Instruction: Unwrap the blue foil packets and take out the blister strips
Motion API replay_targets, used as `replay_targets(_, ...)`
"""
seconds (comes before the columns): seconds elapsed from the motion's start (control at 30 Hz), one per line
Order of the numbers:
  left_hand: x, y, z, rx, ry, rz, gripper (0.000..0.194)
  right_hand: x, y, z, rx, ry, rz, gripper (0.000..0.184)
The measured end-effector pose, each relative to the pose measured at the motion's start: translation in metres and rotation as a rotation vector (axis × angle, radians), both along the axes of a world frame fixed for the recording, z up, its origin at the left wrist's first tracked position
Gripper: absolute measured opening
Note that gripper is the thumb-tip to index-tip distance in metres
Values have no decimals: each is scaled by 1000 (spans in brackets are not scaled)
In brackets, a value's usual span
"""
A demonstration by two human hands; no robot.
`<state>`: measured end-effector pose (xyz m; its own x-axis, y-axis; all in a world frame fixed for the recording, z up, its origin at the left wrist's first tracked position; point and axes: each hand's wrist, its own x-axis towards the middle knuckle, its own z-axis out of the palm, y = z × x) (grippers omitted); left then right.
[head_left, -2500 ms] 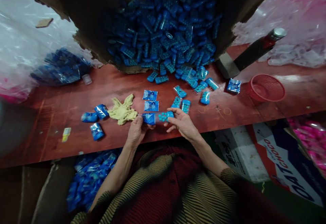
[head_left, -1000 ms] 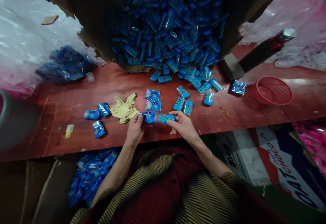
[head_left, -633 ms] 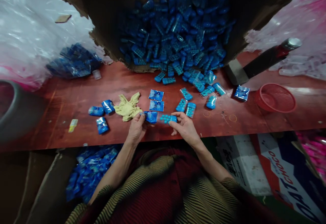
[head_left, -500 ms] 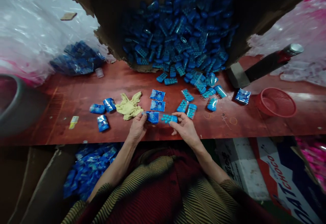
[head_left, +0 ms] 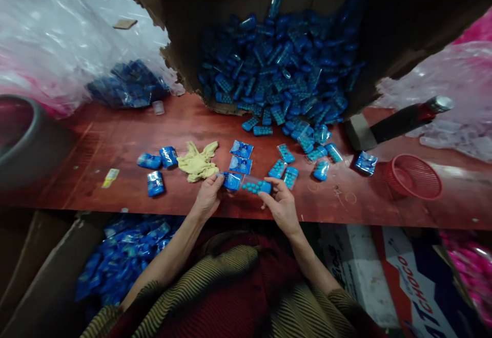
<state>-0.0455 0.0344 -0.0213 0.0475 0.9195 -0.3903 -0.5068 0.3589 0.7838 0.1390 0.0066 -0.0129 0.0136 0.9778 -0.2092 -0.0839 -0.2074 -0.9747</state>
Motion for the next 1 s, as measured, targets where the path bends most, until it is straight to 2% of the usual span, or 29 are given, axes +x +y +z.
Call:
replay_targets(0.4,0,-5,-3,13,5,-11,42,-3,2,7,-55,76,-26,35)
replay_targets(0.7,-1,-9,-2,4,0,27,43,-7,-2,8,-66,51,58,34)
replay_targets(0.83,-4,-9,-7,-6,62,37,42,-4,-5,8,-52,30,102,35)
replay_targets(1.0,-5,-13,-8,115,228,40,33,-4,-8,7,-157,-10,116,41)
